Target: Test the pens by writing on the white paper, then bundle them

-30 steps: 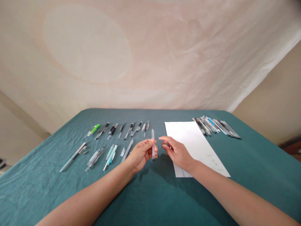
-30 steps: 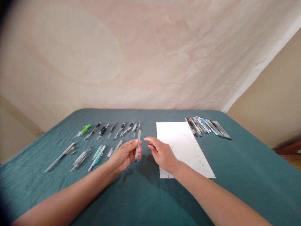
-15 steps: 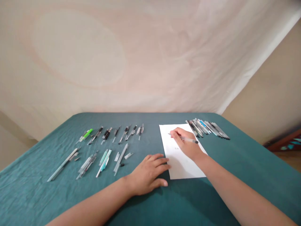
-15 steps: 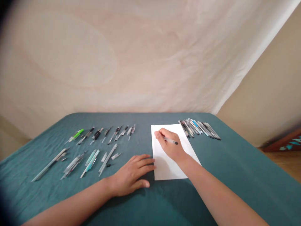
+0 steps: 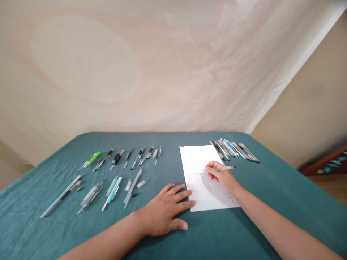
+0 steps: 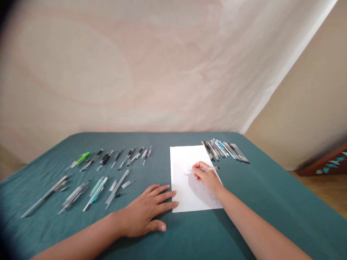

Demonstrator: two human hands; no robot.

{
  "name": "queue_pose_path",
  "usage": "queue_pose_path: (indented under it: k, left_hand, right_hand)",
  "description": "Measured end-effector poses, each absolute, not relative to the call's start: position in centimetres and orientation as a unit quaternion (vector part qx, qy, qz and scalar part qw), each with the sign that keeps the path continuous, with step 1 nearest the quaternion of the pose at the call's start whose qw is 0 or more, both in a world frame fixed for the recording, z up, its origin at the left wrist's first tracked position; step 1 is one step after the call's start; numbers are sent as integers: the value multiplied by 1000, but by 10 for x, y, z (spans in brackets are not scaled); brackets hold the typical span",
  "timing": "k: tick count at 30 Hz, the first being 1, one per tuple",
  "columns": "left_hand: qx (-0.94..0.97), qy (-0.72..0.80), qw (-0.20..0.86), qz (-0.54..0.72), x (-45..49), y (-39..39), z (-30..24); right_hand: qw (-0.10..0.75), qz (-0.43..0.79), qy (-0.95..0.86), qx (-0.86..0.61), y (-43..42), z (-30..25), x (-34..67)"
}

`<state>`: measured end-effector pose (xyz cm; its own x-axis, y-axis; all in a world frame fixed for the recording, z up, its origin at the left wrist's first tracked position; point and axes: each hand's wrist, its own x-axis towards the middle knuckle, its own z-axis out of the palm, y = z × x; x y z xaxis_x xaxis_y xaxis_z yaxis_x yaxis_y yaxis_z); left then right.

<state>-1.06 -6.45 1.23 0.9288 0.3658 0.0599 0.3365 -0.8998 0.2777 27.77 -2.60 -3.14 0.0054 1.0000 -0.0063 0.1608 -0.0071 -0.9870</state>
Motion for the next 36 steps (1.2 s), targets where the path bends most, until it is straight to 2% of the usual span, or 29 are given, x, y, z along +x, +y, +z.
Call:
queue_pose_path:
  k: [5, 10, 18, 36]
  left_hand:
    - [972, 184, 145, 35, -11, -62, 12]
    - [969, 182, 164, 18, -12, -61, 11]
    - [966, 180, 186, 11, -13, -61, 11]
    - [963, 176, 203, 13, -13, -60, 9]
  right_hand:
    - [418, 409, -584, -563, -30, -32, 276]
    - [417, 356, -602, -580, -33, -28, 273]
    - [432, 383, -594, -560, -36, -27, 275]
    - [411, 342, -619, -575, -33, -30, 276]
